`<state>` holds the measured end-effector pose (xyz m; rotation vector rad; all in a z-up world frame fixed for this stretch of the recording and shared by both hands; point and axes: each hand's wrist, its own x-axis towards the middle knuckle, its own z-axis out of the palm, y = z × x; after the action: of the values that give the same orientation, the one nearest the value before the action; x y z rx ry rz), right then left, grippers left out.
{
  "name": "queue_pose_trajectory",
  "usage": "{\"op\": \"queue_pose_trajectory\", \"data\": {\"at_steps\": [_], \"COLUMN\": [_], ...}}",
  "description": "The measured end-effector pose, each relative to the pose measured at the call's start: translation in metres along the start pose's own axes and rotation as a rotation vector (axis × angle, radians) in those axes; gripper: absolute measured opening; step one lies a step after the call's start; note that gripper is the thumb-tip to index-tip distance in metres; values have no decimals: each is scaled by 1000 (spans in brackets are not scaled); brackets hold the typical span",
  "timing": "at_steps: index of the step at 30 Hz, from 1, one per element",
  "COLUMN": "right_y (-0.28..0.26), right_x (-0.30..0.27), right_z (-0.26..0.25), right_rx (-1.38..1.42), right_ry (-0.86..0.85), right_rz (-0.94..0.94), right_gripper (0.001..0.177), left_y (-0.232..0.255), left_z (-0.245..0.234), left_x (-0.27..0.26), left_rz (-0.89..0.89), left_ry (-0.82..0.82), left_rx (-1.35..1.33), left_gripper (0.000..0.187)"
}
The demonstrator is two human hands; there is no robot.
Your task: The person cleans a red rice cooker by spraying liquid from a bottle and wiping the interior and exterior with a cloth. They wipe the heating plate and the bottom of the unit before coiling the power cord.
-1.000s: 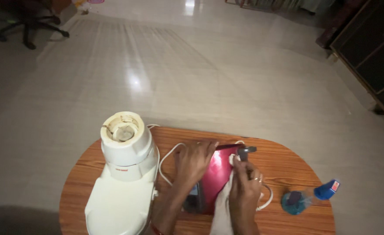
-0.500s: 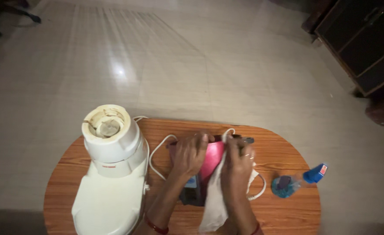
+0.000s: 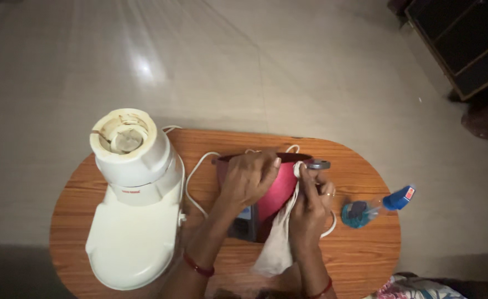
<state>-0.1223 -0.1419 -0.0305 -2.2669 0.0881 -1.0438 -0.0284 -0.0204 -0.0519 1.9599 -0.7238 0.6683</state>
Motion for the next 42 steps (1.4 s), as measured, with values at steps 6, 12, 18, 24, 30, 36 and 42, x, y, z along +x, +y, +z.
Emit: {"op": "queue_pose_trajectory", "data": {"at_steps": [6,12,18,24,30,36,42], "right_y": [-15,-20,-3,-17,7,-5,-10], "right_x": [-10,-10,10,-28,-10,-22,-50], "right_z": [2,-6,1,6,-1,-14,-16], "right_rx": [-64,-44,18,-41,2,-159,-158], "right_ry": [-80,-111,-3,-132,-15,-30,-212], "right_rz": [-218,-269,-151,-404,-155,-182,-381], "right_gripper": [41,42,33,33,40,46,37], "left_y": [-10,-5,5,10,18,31,22], "left_z": [-4,-13,-25,-30,-28,-35,-44], "left_x": [-7,2,3,5,2,1,2], "left_rz": [342,7,98,-157,-52,301,190], "left_ry": [103,-96,-42,-141,-120,112,36], "left_rx": [520,192,264,73,51,502,219], "left_gripper": [23,27,34,37,31,16,26]}}
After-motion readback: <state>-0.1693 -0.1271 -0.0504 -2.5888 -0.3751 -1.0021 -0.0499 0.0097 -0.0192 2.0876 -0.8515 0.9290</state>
